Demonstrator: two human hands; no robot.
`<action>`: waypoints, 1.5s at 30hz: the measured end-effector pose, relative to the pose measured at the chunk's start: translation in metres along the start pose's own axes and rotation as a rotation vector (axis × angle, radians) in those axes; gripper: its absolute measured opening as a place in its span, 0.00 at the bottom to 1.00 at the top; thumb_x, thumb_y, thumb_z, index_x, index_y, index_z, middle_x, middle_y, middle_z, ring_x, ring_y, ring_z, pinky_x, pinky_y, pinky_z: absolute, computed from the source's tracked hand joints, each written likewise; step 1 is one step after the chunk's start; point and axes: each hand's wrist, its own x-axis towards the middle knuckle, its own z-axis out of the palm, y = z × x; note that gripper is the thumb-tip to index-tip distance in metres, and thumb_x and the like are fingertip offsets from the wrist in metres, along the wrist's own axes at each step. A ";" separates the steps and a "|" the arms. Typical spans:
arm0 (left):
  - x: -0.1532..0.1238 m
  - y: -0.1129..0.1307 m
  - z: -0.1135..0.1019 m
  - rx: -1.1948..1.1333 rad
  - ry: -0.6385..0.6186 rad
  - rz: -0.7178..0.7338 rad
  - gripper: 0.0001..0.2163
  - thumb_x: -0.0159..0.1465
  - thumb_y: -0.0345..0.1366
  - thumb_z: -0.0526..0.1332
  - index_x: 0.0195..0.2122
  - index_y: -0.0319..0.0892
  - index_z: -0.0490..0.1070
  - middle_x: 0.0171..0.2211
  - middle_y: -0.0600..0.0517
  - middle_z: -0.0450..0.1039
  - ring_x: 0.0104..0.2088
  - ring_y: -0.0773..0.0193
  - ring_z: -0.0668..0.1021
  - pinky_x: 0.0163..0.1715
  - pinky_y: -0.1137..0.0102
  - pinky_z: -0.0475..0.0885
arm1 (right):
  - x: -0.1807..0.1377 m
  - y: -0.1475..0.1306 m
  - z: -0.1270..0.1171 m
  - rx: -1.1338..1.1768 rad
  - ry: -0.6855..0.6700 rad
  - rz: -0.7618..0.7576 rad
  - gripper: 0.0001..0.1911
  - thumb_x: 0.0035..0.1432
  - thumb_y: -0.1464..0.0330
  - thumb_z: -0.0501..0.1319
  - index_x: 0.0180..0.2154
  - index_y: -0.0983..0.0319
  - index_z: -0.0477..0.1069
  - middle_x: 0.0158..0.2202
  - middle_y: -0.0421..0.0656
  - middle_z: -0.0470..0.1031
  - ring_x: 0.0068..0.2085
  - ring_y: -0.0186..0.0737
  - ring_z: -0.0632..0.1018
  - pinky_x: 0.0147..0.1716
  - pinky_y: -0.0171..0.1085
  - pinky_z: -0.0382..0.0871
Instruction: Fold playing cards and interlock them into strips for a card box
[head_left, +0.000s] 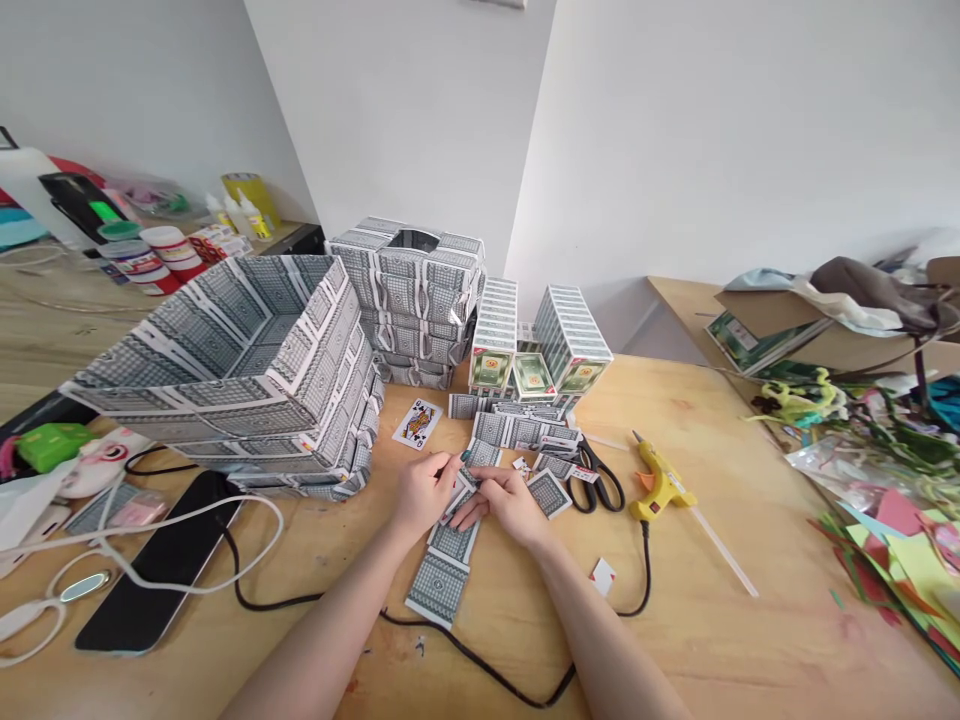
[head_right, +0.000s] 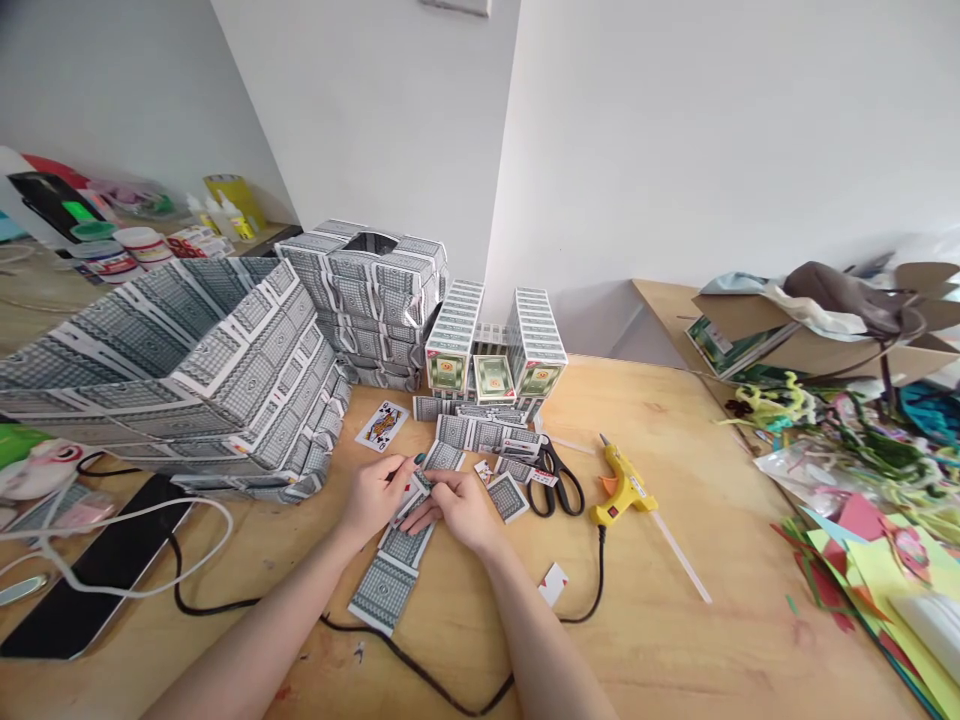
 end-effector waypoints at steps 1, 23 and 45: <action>0.000 0.000 -0.001 -0.025 -0.002 -0.007 0.17 0.60 0.42 0.49 0.17 0.40 0.64 0.16 0.55 0.65 0.19 0.71 0.66 0.20 0.76 0.58 | 0.000 0.000 0.001 -0.020 0.013 -0.012 0.17 0.51 0.62 0.53 0.38 0.66 0.69 0.17 0.39 0.73 0.19 0.37 0.75 0.22 0.35 0.69; 0.007 0.003 0.000 -0.499 -0.068 -0.123 0.20 0.57 0.36 0.57 0.50 0.43 0.57 0.38 0.49 0.66 0.29 0.69 0.71 0.30 0.73 0.68 | 0.011 0.011 -0.006 0.055 0.223 -0.149 0.17 0.45 0.58 0.64 0.32 0.63 0.64 0.20 0.36 0.70 0.19 0.33 0.73 0.20 0.33 0.69; 0.009 0.007 -0.001 -0.789 -0.018 -0.275 0.15 0.51 0.38 0.61 0.39 0.39 0.68 0.24 0.55 0.67 0.27 0.67 0.71 0.29 0.73 0.66 | 0.004 0.006 -0.005 0.028 0.123 0.011 0.19 0.45 0.57 0.63 0.31 0.62 0.59 0.18 0.38 0.73 0.15 0.35 0.73 0.13 0.32 0.67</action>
